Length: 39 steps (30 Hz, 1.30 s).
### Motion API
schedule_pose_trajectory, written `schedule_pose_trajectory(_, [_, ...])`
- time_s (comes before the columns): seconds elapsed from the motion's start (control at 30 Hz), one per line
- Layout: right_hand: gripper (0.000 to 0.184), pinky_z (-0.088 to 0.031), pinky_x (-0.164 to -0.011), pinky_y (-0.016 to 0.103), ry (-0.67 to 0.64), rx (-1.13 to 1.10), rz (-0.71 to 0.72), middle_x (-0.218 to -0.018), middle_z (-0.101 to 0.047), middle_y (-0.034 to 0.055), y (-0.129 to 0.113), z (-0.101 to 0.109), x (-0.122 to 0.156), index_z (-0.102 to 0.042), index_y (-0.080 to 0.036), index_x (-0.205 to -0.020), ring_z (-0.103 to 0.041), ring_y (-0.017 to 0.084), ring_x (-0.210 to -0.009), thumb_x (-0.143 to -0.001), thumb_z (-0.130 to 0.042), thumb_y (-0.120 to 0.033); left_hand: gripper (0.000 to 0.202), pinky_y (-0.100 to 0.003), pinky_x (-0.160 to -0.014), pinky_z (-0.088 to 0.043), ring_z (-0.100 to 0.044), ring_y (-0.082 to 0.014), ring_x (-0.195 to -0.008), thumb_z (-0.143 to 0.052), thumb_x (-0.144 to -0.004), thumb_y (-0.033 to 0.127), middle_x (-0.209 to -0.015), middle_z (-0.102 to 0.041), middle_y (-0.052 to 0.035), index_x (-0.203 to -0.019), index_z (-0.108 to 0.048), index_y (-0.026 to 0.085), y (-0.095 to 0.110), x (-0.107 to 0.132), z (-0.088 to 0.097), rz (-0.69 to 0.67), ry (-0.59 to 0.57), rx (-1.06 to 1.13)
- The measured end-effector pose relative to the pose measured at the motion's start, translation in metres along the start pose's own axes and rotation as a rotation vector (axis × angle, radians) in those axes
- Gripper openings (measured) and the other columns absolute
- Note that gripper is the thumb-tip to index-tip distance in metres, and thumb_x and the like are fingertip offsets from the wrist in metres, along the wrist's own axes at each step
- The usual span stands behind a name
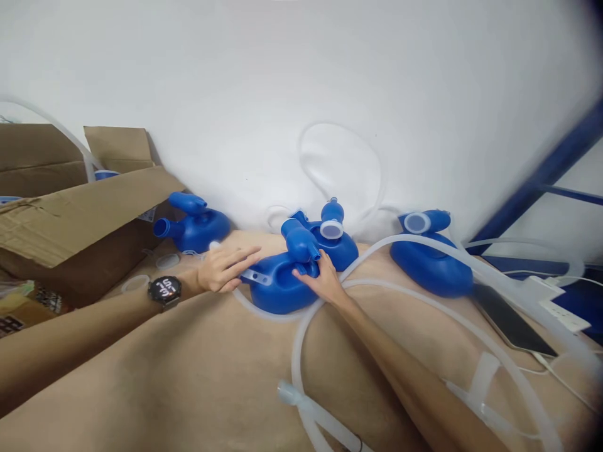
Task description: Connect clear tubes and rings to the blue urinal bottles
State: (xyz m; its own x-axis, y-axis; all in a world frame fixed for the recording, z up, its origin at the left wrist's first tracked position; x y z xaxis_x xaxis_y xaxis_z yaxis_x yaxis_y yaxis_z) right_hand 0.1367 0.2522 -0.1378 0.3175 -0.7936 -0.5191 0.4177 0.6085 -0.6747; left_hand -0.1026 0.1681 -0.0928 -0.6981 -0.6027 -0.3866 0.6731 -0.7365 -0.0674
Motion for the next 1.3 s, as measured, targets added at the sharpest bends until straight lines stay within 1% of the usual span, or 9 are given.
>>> schedule_pose_trajectory(0.2, [0.055,-0.048,-0.109,0.053,-0.012,0.025,0.001,-0.121,-0.064,0.0122,0.0,-0.001,0.0,-0.066,-0.024,-0.123,-0.06,0.037,-0.12,-0.082,-0.073,-0.061,0.058,-0.041,-0.103,-0.054,-0.067,-0.0311,-0.126,-0.027,-0.104,0.042,-0.141,-0.066,-0.0184,-0.142,-0.061,0.013,0.023,-0.001,0.019,0.415,0.252,-0.068])
schedule_pose_trajectory(0.37, [0.052,-0.046,-0.109,0.055,-0.002,0.043,0.022,-0.119,-0.063,0.0119,-0.003,0.002,0.001,-0.065,-0.024,-0.124,-0.059,0.035,-0.118,-0.086,-0.07,-0.059,0.056,-0.043,-0.086,-0.053,-0.073,-0.0328,-0.098,-0.021,-0.108,0.044,-0.111,-0.076,-0.0171,-0.115,-0.069,0.017,0.021,-0.009,0.026,0.89,0.214,-0.048])
schedule_pose_trajectory(0.47, [0.053,-0.047,-0.108,0.056,-0.006,0.062,0.024,-0.12,-0.062,0.0125,-0.003,0.001,0.001,-0.064,-0.023,-0.126,-0.059,0.035,-0.116,-0.086,-0.07,-0.057,0.054,-0.041,-0.086,-0.053,-0.072,-0.0316,-0.096,-0.025,-0.108,0.051,-0.1,-0.076,-0.0137,-0.106,-0.069,0.02,0.02,-0.014,0.031,0.906,0.204,-0.029])
schedule_pose_trajectory(0.57, [0.054,-0.048,-0.106,0.054,0.004,0.07,0.029,-0.121,-0.062,0.0129,-0.003,0.001,0.001,-0.063,-0.022,-0.127,-0.059,0.035,-0.115,-0.084,-0.072,-0.055,0.052,-0.042,-0.101,-0.05,-0.067,-0.0313,-0.12,-0.032,-0.107,0.055,-0.127,-0.072,-0.0133,-0.132,-0.062,0.02,0.02,-0.012,0.029,0.871,0.236,0.007])
schedule_pose_trajectory(0.67, [0.052,-0.049,-0.105,0.054,0.033,0.069,0.034,-0.121,-0.063,0.0134,-0.001,0.001,0.001,-0.063,-0.022,-0.126,-0.059,0.035,-0.114,-0.086,-0.07,-0.053,0.071,-0.048,-0.113,-0.044,-0.054,-0.0365,-0.137,-0.052,-0.099,0.059,-0.148,-0.057,-0.022,-0.151,-0.046,0.011,0.023,0.0,0.031,0.886,0.425,-0.034])
schedule_pose_trajectory(0.77, [0.049,-0.049,-0.104,0.053,0.047,0.068,0.032,-0.121,-0.064,0.0125,0.002,0.0,0.001,-0.064,-0.023,-0.126,-0.059,0.034,-0.113,-0.087,-0.069,-0.052,0.078,-0.051,-0.11,-0.046,-0.06,-0.0372,-0.127,-0.066,-0.091,0.063,-0.134,-0.063,-0.0213,-0.146,-0.05,0.011,0.03,0.018,0.031,0.939,0.646,-0.091])
schedule_pose_trajectory(0.87, [0.05,-0.05,-0.103,0.053,0.069,0.063,0.037,-0.121,-0.064,0.0126,0.004,0.0,0.001,-0.064,-0.022,-0.126,-0.06,0.034,-0.112,-0.086,-0.07,-0.051,0.055,-0.05,-0.106,-0.05,-0.066,-0.033,-0.112,-0.068,-0.091,0.062,-0.114,-0.072,-0.0134,-0.126,-0.064,0.019,0.036,0.027,0.026,0.941,0.748,-0.07])
schedule_pose_trajectory(1.17, [0.052,-0.05,-0.101,0.055,0.097,0.098,0.056,-0.117,-0.063,0.0147,0.001,0.0,0.001,-0.064,-0.02,-0.124,-0.059,0.036,-0.107,-0.084,-0.07,-0.052,0.052,-0.041,-0.095,-0.056,-0.072,-0.0277,-0.103,-0.065,-0.092,0.062,-0.115,-0.076,-0.0129,-0.118,-0.071,0.018,0.039,0.031,0.022,1.026,0.876,0.076])
schedule_pose_trajectory(1.3, [0.052,-0.05,-0.101,0.054,0.087,0.087,0.036,-0.117,-0.062,0.0143,0.002,0.0,0.002,-0.063,-0.02,-0.125,-0.059,0.035,-0.109,-0.084,-0.07,-0.052,0.053,-0.038,-0.092,-0.056,-0.073,-0.0274,-0.101,-0.069,-0.088,0.063,-0.114,-0.077,-0.0111,-0.117,-0.072,0.019,0.037,0.031,0.026,1.027,0.844,0.111])
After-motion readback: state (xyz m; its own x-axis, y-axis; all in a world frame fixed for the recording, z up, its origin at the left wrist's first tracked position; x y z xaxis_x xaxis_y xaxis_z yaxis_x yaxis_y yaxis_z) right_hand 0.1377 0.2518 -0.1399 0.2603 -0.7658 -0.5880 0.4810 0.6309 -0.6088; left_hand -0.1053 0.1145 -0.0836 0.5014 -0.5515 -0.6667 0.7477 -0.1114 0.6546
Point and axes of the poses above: each hand's wrist, its own x-axis away from the middle knuckle, its own z-axis out of the back of the hand, y = z × x, the point moved 9 cm from there along -x, towards the middle knuckle
